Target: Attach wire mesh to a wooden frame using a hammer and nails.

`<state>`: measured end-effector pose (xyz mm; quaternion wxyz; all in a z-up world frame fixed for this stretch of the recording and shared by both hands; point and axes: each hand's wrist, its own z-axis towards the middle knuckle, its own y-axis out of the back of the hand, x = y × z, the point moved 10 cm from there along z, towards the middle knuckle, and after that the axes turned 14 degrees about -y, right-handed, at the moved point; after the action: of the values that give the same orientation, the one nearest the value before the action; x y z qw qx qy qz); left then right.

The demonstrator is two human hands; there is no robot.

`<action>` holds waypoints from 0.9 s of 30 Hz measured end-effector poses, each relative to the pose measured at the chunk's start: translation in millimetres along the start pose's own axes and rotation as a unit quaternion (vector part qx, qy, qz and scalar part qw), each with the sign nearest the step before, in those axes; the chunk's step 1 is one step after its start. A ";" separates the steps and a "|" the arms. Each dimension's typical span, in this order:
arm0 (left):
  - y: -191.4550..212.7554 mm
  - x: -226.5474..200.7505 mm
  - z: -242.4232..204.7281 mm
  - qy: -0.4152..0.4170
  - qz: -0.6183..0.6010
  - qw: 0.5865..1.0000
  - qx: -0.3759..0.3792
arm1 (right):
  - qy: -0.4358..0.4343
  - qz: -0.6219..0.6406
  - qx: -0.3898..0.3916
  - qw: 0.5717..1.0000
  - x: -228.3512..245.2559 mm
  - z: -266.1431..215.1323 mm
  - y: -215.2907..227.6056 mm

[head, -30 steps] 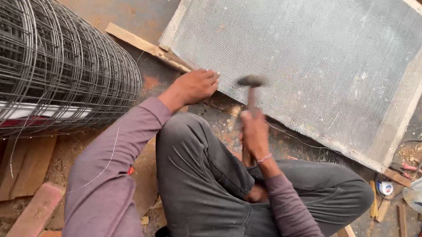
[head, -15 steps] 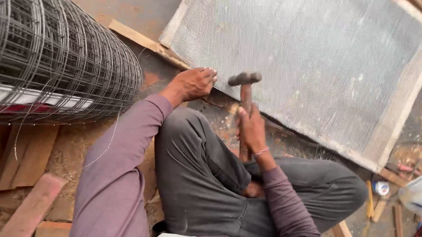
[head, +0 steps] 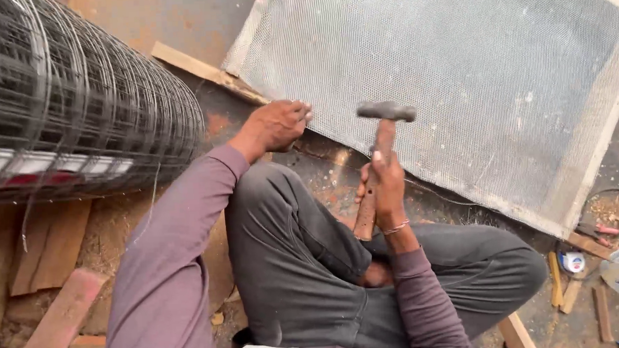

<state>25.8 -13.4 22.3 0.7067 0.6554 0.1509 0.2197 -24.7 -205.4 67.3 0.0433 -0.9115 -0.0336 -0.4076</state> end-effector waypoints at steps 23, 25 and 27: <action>21.9 -4.6 -13.4 0.003 -0.022 0.999 -0.044 | -0.005 -0.148 -0.017 0.989 -10.1 12.6 -11.0; 19.2 0.1 -13.7 0.006 -0.028 0.998 -0.055 | -0.009 -0.203 -0.018 0.979 0.6 2.6 -13.2; 10.0 1.3 -20.4 0.033 -0.051 0.997 -0.054 | 0.074 -0.245 0.002 0.967 17.3 -18.3 -22.0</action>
<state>15.6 5.2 30.4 0.7460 0.6002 0.1954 0.2122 -28.8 -185.0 93.5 -0.0539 -0.8429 -0.2530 -0.4718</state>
